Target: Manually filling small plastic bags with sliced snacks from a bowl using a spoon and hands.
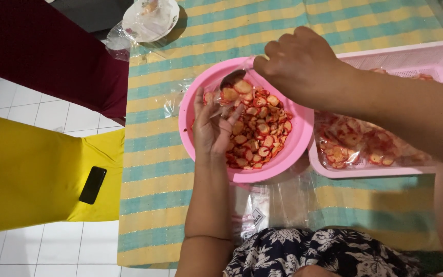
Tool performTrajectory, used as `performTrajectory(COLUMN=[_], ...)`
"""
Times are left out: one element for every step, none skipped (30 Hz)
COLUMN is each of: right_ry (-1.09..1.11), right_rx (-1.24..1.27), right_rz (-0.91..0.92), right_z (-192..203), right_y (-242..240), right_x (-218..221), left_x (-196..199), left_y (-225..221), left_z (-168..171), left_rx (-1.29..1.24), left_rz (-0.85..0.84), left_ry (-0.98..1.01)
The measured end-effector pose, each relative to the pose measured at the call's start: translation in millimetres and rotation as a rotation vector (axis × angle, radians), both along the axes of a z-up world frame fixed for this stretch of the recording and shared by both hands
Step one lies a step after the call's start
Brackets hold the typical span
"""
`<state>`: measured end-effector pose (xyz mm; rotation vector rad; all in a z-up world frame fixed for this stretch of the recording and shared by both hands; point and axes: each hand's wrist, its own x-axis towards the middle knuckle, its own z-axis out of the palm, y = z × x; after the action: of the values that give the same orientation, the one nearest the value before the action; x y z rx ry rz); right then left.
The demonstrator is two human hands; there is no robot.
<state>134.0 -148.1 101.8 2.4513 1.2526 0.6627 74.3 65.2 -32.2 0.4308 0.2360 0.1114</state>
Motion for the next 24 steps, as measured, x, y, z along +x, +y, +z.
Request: performTrajectory(right_ry=[-0.164,-0.165,-0.149,-0.132,-0.131,-0.153,-0.175,-0.169,-0.122,-0.071,-0.062,0.253,0.565,0.571,0.540,0.508,0.513,0.461,0.408,0.411,0.425,0.437,0.439,0.517], right_rx=[0.058,0.057,0.009,-0.038,-0.039,-0.011,0.017,0.011,0.068,0.124,0.117,0.106,0.097,0.094,0.059,0.027,0.026,-0.017,-0.056,-0.057,-0.045,-0.031,-0.031,0.020], right_rz=[0.068,0.071,-0.007,-0.085,-0.083,-0.116,-0.150,-0.149,-0.163,-0.177,-0.176,-0.340,-0.509,-0.509,-0.414,-0.318,-0.317,-0.175,-0.032,-0.032,-0.001,0.029,0.029,0.049], right_z=[-3.4,1.9,7.1,12.1,14.2,15.9,17.3,9.9,2.2,-6.0,5.9,18.3,30.9,6.9,-16.8,-40.3,-63.7,-87.1,-110.6,-115.6,-120.5,-125.3,-127.6,-129.8], right_y=[-3.2,-6.1,-8.8,-11.8,-19.4,-27.3,-35.1,-47.6,-60.3,-73.2,-58.1,-42.7,-27.4,-32.2,-37.3,-42.2,-44.7,-47.4,-50.2,-48.4,-46.6,-44.6,-41.5,-38.5], right_x=[0.8,-1.5,-3.6,-6.1,-6.0,-6.4,-6.5,-5.8,-4.9,-4.6,-17.6,-30.2,-42.7,-40.1,-37.9,-35.6,-36.1,-36.6,-37.3,-37.8,-38.5,-38.7,-41.3,-43.9], left_x=[1.1,1.5,2.0,2.0,4.1,5.3,6.8,5.8,5.2,3.5,3.9,4.8,5.5,8.9,12.0,15.4,15.0,14.9,14.7,14.6,14.3,14.6,15.1,15.9], left_y=[0.6,1.0,1.5,1.9,3.8,5.2,6.7,6.9,7.0,7.0,7.5,8.4,9.1,12.7,16.2,20.1,20.6,20.9,21.2,21.2,21.0,21.2,21.8,22.3], left_z=[-1.5,-1.4,-1.4,-1.5,-3.7,-6.7,-9.9,-6.3,-3.0,-0.5,-1.9,-2.8,-3.5,-17.0,-30.3,-43.0,-42.8,-42.7,-42.6,-43.3,-44.0,-44.1,-46.4,-48.5], left_rx=[-0.046,-0.047,-0.090,-0.134,-0.135,-0.176,-0.216,-0.221,-0.248,-0.275,-0.280,-0.282,-0.285,-0.286,-0.291,-0.295,-0.295,-0.301,-0.307,-0.308,-0.313,-0.317,-0.316,-0.308], left_rz=[-0.006,-0.004,-0.005,-0.006,-0.004,0.017,0.038,0.040,0.101,0.163,0.166,0.176,0.186,0.188,0.129,0.069,0.072,0.062,0.052,0.054,0.054,0.053,0.054,0.053], left_ry=[-0.004,-0.005,-0.015,-0.024,-0.023,-0.066,-0.109,-0.103,-0.099,-0.092,-0.082,-0.059,-0.036,-0.030,-0.091,-0.153,-0.148,-0.155,-0.161,-0.157,-0.167,-0.179,-0.177,-0.180])
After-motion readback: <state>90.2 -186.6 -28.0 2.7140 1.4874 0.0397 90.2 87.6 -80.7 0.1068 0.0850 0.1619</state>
